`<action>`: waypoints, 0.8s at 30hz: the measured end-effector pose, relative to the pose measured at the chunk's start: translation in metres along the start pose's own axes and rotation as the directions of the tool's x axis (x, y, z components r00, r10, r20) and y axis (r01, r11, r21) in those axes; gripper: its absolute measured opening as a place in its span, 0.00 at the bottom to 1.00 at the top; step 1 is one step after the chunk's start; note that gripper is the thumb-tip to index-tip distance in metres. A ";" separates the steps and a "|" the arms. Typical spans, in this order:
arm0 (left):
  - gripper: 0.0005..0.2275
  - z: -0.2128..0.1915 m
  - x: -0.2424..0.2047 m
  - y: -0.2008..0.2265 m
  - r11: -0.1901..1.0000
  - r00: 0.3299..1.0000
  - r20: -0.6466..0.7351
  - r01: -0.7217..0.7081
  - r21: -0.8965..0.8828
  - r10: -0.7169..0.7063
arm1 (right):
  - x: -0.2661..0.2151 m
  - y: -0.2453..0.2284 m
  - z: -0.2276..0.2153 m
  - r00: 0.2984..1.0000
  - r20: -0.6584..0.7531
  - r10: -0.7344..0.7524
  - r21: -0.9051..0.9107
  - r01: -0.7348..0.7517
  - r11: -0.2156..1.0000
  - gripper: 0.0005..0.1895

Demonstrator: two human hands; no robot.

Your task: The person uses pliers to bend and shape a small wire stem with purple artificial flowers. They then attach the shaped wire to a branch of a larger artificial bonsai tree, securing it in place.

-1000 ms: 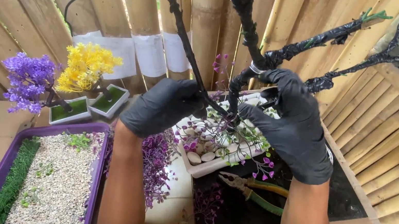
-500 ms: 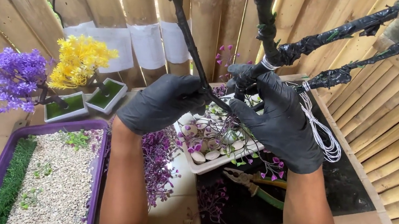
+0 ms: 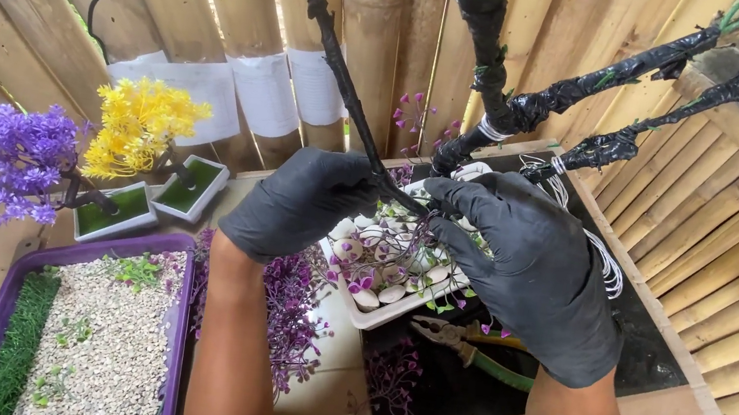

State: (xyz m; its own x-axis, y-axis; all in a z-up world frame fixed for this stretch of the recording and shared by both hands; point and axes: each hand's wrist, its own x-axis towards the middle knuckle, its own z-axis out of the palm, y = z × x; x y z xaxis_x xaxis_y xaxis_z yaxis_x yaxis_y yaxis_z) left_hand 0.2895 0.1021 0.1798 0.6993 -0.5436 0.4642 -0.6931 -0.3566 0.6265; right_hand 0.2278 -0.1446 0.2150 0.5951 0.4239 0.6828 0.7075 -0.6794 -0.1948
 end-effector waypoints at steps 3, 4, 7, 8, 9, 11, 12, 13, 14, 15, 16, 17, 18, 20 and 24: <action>0.12 -0.002 -0.002 -0.002 0.988 0.996 -0.008 0.089 -0.123 -0.091 | -0.003 0.004 0.006 0.999 -0.024 -0.043 -0.035 0.042 0.999 0.15; 0.06 -0.004 -0.002 0.000 0.993 0.996 -0.026 0.084 -0.084 -0.087 | -0.004 0.004 0.008 0.998 -0.035 -0.047 -0.049 0.045 0.998 0.16; 0.02 -0.007 -0.003 0.000 0.992 0.994 -0.044 0.093 -0.084 -0.097 | 0.000 0.006 0.013 0.989 -0.035 -0.141 -0.089 0.137 0.987 0.16; 0.03 -0.006 -0.004 0.000 0.987 0.994 -0.033 0.104 -0.123 -0.109 | 0.000 0.007 0.014 0.975 -0.029 -0.219 -0.115 0.214 0.970 0.15; 0.03 -0.006 -0.004 -0.001 0.987 0.994 -0.027 0.105 -0.120 -0.109 | 0.001 0.006 0.015 0.976 -0.034 -0.214 -0.113 0.209 0.971 0.15; 0.03 -0.005 -0.002 -0.002 0.998 0.996 -0.072 0.050 -0.025 -0.052 | 0.004 0.006 0.013 0.995 0.032 -0.096 -0.049 0.098 0.994 0.13; 0.03 -0.003 -0.002 -0.007 0.999 0.997 -0.065 0.047 -0.022 -0.048 | 0.003 0.008 0.016 0.996 0.025 -0.091 -0.051 0.092 0.994 0.13; 0.03 0.000 -0.003 -0.013 0.993 0.995 -0.062 0.069 -0.095 -0.076 | 0.002 0.010 0.017 0.995 0.026 -0.097 -0.093 0.099 0.991 0.12; 0.04 0.004 -0.003 -0.019 0.982 0.993 -0.057 0.093 -0.166 -0.103 | 0.001 0.012 0.020 0.994 0.027 -0.103 -0.135 0.105 0.985 0.12; 0.04 0.002 -0.002 -0.013 0.980 0.993 -0.045 0.099 -0.175 -0.109 | 0.000 0.013 0.021 0.996 0.032 -0.088 -0.133 0.092 0.987 0.12; 0.03 0.001 -0.002 -0.008 0.994 0.996 -0.044 0.075 -0.077 -0.078 | -0.001 0.013 0.022 0.997 0.047 -0.059 -0.169 0.066 0.983 0.13; 0.06 -0.002 0.000 -0.004 0.999 0.998 -0.044 0.045 0.023 -0.043 | -0.001 0.015 0.024 0.998 0.059 -0.035 -0.205 0.047 0.978 0.15; 0.06 -0.001 -0.001 -0.002 0.999 0.998 -0.037 0.046 0.017 -0.046 | -0.003 0.013 0.026 0.998 0.063 -0.026 -0.206 0.039 0.978 0.15; 0.05 -0.005 0.000 0.003 0.998 0.998 0.031 0.062 0.020 -0.062 | 0.000 0.010 0.030 0.993 -0.007 -0.119 -0.190 0.116 0.975 0.08; 0.06 0.002 -0.002 -0.009 0.982 0.996 -0.009 0.091 -0.167 -0.094 | 0.004 0.004 0.025 0.992 -0.026 -0.127 -0.148 0.122 0.982 0.02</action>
State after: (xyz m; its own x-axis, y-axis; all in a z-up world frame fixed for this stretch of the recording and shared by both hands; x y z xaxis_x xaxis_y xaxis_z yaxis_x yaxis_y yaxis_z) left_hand 0.2939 0.1048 0.1716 0.7626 -0.5011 0.4091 -0.5878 -0.2728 0.7616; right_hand 0.2418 -0.1308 0.1994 0.4903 0.4908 0.7202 0.7104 -0.7038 -0.0041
